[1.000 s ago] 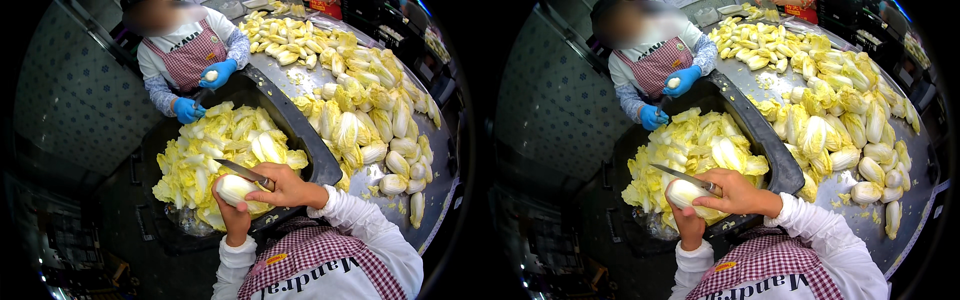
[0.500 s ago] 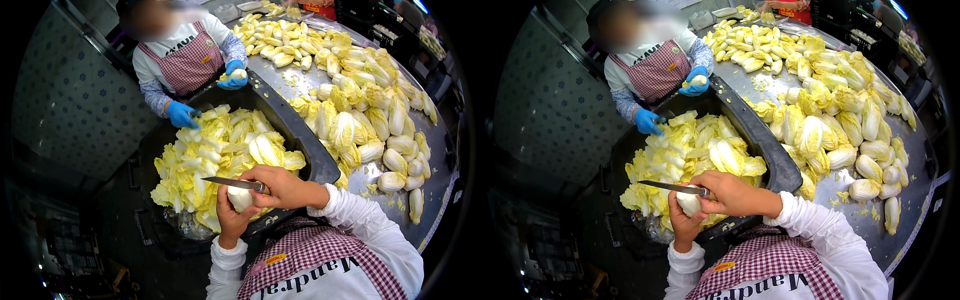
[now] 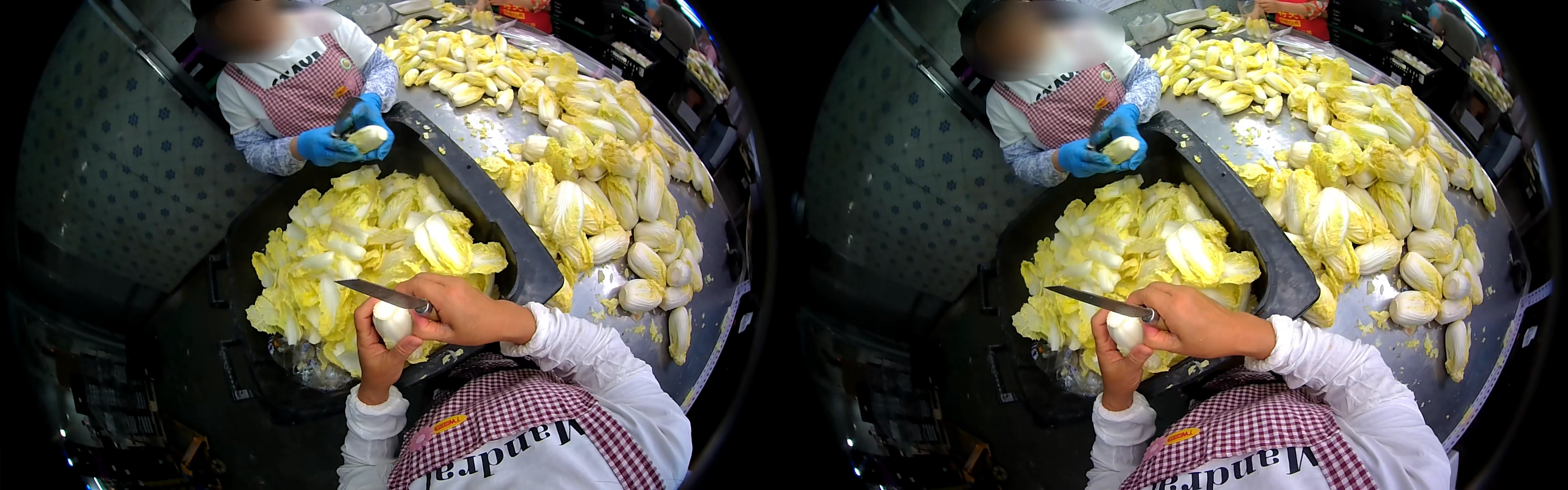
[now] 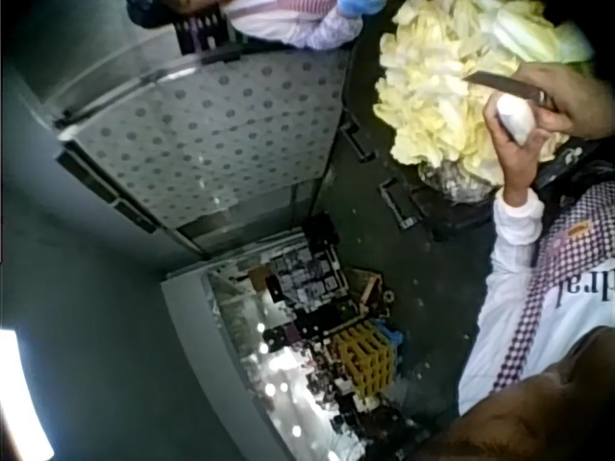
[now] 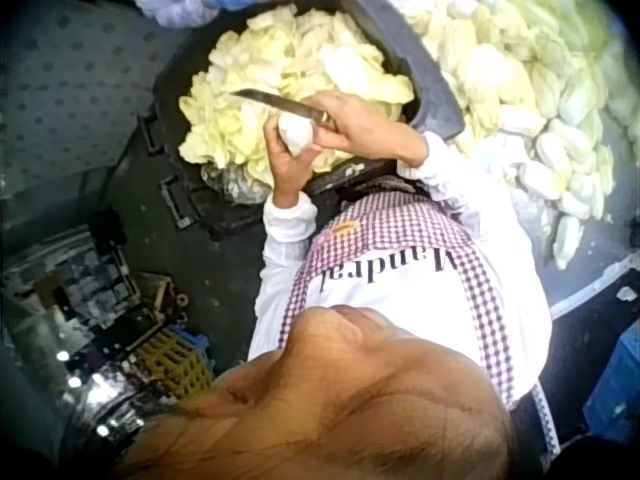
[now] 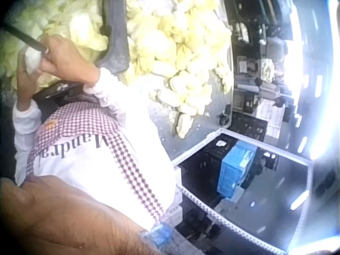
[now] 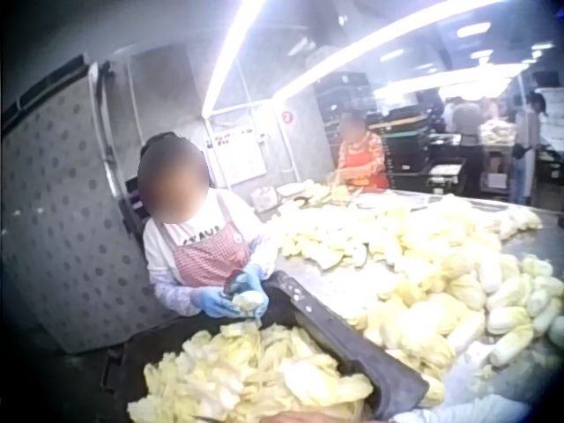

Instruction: The person uses a knife to trim the root ends of napa cabbages, discarding loose leaves and placing the trimmed heads into a container.

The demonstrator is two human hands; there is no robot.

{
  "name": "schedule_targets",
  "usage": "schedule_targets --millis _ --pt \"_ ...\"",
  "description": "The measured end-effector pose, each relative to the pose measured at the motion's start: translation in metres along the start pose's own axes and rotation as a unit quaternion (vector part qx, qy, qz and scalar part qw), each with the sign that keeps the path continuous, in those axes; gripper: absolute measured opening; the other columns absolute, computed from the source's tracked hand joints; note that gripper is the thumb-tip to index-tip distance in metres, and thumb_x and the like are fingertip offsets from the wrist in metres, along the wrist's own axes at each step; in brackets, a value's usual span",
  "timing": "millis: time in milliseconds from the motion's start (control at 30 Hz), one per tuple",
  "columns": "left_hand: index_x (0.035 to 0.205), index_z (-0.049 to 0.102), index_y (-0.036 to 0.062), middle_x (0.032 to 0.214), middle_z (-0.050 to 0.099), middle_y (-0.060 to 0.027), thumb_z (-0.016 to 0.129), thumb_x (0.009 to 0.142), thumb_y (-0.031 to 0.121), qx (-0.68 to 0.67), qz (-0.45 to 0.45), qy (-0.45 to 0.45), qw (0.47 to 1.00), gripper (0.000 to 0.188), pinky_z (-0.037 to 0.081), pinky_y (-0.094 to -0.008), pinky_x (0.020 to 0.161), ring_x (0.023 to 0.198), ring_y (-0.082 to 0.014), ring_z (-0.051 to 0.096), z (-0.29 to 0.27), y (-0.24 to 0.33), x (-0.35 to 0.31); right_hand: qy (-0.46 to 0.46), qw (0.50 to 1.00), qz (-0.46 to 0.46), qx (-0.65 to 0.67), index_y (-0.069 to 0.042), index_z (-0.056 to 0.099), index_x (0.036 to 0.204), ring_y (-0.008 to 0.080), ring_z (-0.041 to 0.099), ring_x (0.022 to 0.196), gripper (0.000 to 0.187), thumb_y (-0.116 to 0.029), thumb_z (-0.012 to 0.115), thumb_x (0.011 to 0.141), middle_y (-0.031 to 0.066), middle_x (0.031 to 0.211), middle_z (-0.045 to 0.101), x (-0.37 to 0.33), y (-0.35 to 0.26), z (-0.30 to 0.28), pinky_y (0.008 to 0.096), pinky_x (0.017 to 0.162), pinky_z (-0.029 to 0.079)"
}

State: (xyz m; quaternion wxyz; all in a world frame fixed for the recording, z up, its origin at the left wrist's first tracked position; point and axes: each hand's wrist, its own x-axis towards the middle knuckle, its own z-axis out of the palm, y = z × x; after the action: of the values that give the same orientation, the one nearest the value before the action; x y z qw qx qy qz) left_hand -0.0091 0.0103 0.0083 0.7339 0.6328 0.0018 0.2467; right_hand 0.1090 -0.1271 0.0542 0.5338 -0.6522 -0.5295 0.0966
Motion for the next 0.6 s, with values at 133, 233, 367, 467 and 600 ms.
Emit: schedule_targets --millis 133,233,367,467,600 --pt "0.130 0.037 0.0078 0.117 0.052 -0.0049 0.081 0.076 0.024 -0.008 0.004 0.000 1.000 0.072 0.044 -0.0294 0.092 0.105 -0.0143 0.053 0.001 0.005 -0.001 0.004 1.000 0.017 -0.004 0.002 0.055 0.114 0.0339 0.062 0.084 0.038 -0.014 0.063 0.080 0.0184 0.095 0.061 0.001 -0.002 0.002 0.0377 0.074 0.050" --pt "0.130 0.036 0.0080 0.116 0.052 -0.0053 0.080 0.076 0.027 0.016 0.008 0.006 1.000 0.072 0.044 -0.0292 0.091 0.104 -0.0150 0.053 -0.003 0.003 -0.001 0.008 1.000 0.026 0.005 0.004 0.055 0.110 0.0356 0.062 0.081 0.038 -0.014 0.065 0.079 0.0200 0.091 0.061 0.002 -0.007 0.003 0.0387 0.071 0.050" --pt "0.129 0.037 0.0069 0.112 0.055 -0.0102 0.080 0.073 0.043 -0.050 -0.016 0.007 0.999 0.079 0.049 -0.0337 0.085 0.099 -0.0208 0.057 -0.005 0.008 -0.009 0.036 0.995 0.083 0.045 0.000 0.059 0.106 0.0224 0.061 0.075 0.025 -0.012 0.061 0.084 0.0130 0.085 0.062 -0.002 0.005 0.004 0.0321 0.067 0.049" --pt "0.130 0.037 0.0060 0.110 0.055 -0.0122 0.077 0.075 0.047 -0.095 -0.003 0.026 0.995 0.079 0.050 -0.0364 0.084 0.098 -0.0235 0.058 -0.003 0.016 -0.006 0.043 0.990 0.106 0.088 -0.002 0.061 0.102 0.0092 0.057 0.073 0.015 -0.011 0.056 0.090 0.0037 0.082 0.063 -0.002 0.000 0.005 0.0252 0.065 0.047" --pt "0.144 0.025 0.0068 0.109 0.055 -0.0140 0.067 0.087 0.038 -0.218 -0.028 0.062 0.974 0.077 0.051 -0.0417 0.085 0.100 -0.0268 0.058 -0.001 0.028 0.006 0.135 0.976 0.116 0.124 -0.002 0.060 0.106 0.0090 0.056 0.072 0.019 -0.012 0.055 0.091 0.0026 0.081 0.062 0.002 0.005 0.001 0.0248 0.064 0.046"
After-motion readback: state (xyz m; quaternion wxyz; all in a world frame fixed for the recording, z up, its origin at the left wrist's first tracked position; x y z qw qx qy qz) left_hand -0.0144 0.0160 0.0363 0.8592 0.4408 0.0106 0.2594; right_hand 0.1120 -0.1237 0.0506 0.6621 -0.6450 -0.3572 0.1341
